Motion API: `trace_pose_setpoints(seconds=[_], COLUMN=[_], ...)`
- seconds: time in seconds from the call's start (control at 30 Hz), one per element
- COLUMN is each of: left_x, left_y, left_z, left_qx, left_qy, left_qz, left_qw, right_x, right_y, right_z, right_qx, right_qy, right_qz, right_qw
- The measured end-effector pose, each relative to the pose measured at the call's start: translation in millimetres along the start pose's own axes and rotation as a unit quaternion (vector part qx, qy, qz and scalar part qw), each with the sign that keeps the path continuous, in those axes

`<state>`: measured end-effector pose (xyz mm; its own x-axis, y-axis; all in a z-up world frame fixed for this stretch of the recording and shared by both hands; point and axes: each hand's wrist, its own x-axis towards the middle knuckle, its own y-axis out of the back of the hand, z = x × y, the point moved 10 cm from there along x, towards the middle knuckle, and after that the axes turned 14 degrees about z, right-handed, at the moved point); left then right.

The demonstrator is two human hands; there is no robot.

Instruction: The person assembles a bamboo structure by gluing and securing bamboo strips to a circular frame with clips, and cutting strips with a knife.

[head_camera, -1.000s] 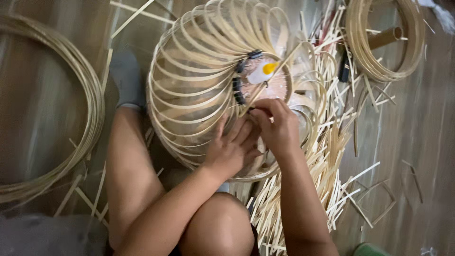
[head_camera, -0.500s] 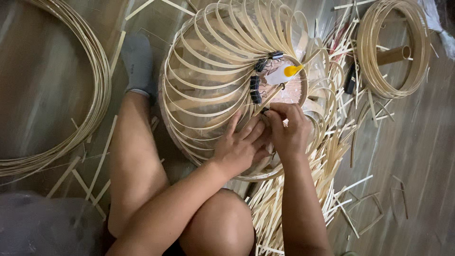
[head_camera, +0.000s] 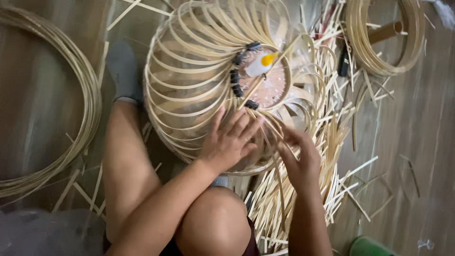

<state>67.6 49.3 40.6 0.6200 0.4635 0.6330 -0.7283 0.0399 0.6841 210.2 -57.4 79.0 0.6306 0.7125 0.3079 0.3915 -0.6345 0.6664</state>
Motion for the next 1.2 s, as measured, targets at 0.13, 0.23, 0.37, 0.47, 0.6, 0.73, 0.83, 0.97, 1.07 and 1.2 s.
trace_pose_setpoints(seconds=[0.13, 0.23, 0.37, 0.47, 0.6, 0.73, 0.83, 0.97, 1.07, 1.2], left_x=[3, 4, 1, -3, -5, -2, -4, -8, -7, -4], left_y=[2, 4, 8, 10, -1, -15, -18, -21, -20, -17], left_z=[-1, 1, 0, 0, 11, 23, 25, 23, 22, 22], left_qx=[-0.012, -0.015, -0.028, -0.006, 0.04, 0.036, 0.05, 0.054, 0.049, 0.053], left_qy=[0.004, -0.005, -0.019, -0.029, -0.06, -0.087, -0.097, -0.099, -0.096, -0.099], left_qz=[-0.002, 0.004, -0.014, -0.027, -0.053, -0.071, -0.082, -0.091, -0.089, -0.085], left_qw=[1.0, 1.0, 0.999, 0.999, 0.996, 0.993, 0.991, 0.989, 0.99, 0.99], right_x=[-80, -142, -215, -274, -304, -294, -277, -260, -253, -235], right_y=[36, 88, 101, 75, -3, -65, -92, -123, -149, -156], right_z=[82, 146, 211, 241, 238, 219, 207, 192, 182, 183], right_qx=[0.112, 0.155, 0.146, 0.018, 0.121, 0.157, 0.221, 0.305, 0.406, 0.488], right_qy=[-0.263, -0.4, -0.51, -0.629, -0.591, -0.498, -0.483, -0.516, -0.548, -0.512], right_qz=[0.003, 0.15, 0.163, 0.073, -0.022, -0.083, -0.084, -0.066, -0.036, 0.01], right_qw=[0.958, 0.891, 0.832, 0.774, 0.797, 0.849, 0.843, 0.798, 0.73, 0.707])
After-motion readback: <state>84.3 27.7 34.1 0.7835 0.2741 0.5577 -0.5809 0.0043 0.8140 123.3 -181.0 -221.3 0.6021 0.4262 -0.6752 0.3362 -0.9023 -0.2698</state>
